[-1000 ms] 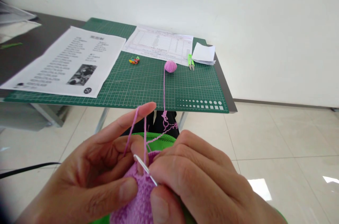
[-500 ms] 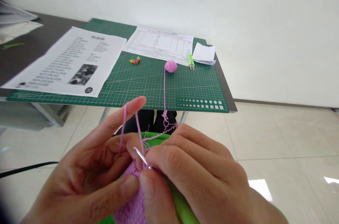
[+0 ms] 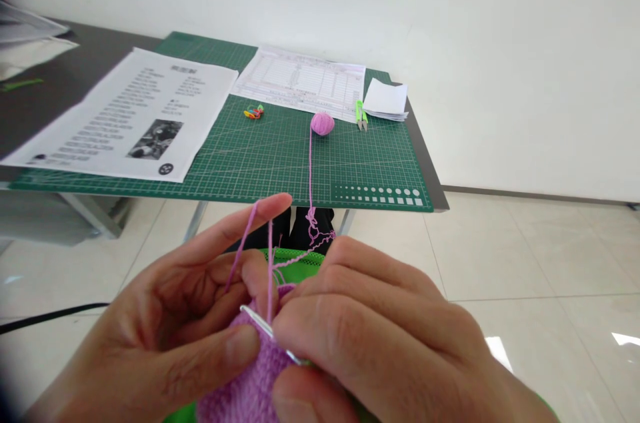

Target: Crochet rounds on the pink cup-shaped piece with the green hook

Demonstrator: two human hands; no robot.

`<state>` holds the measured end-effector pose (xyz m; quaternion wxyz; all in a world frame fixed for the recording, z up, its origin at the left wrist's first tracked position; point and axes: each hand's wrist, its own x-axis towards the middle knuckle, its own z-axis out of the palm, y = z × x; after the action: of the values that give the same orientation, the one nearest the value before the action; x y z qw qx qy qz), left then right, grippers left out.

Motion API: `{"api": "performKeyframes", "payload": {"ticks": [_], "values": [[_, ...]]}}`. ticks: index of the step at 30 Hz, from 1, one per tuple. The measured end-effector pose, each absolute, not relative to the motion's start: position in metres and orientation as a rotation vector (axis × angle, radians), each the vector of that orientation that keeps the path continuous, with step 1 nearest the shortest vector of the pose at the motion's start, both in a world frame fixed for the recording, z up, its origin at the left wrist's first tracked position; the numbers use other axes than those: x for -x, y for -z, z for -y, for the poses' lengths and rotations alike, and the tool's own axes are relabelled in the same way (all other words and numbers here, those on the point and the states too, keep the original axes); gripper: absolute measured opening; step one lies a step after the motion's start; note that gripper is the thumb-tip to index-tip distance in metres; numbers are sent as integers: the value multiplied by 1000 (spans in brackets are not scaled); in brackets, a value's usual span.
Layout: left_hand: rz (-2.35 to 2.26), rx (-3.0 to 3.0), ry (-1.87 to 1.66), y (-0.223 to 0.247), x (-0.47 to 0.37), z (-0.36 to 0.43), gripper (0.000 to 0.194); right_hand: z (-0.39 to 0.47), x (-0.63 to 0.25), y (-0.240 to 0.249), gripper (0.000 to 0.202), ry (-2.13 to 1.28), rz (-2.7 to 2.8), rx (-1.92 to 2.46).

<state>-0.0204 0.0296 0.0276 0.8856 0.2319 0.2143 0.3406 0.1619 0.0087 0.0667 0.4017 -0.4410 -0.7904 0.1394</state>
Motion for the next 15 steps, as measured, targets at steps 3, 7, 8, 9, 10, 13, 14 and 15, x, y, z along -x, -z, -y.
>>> {"api": "performKeyframes", "payload": {"ticks": [3, 7, 8, 9, 10, 13, 14, 15], "values": [[-433, -478, -699, -28, 20, -32, 62, -11, -172, -74, 23, -370, 2173, 1054], [-459, -491, -637, -31, 22, -33, 64, -17, -184, -80, 22, -367, 2322, 954], [-459, -500, -621, -32, 22, -33, 63, -17, -187, -80, 24, -367, 2348, 924], [-459, -511, -612, -33, 23, -34, 63, -17, -191, -80, 24, -373, 2376, 898], [-459, -518, -609, -33, 23, -34, 62, -16, -196, -80, 25, -379, 2403, 879], [-461, -528, -598, -33, 23, -34, 61, -13, -206, -77, 19, -344, 2481, 827], [-465, -533, -591, -33, 23, -34, 61, -12, -208, -76, 17, -328, 2500, 826], [-466, -541, -588, -33, 22, -34, 61, -11, -208, -74, 15, -311, 2512, 825]]}}
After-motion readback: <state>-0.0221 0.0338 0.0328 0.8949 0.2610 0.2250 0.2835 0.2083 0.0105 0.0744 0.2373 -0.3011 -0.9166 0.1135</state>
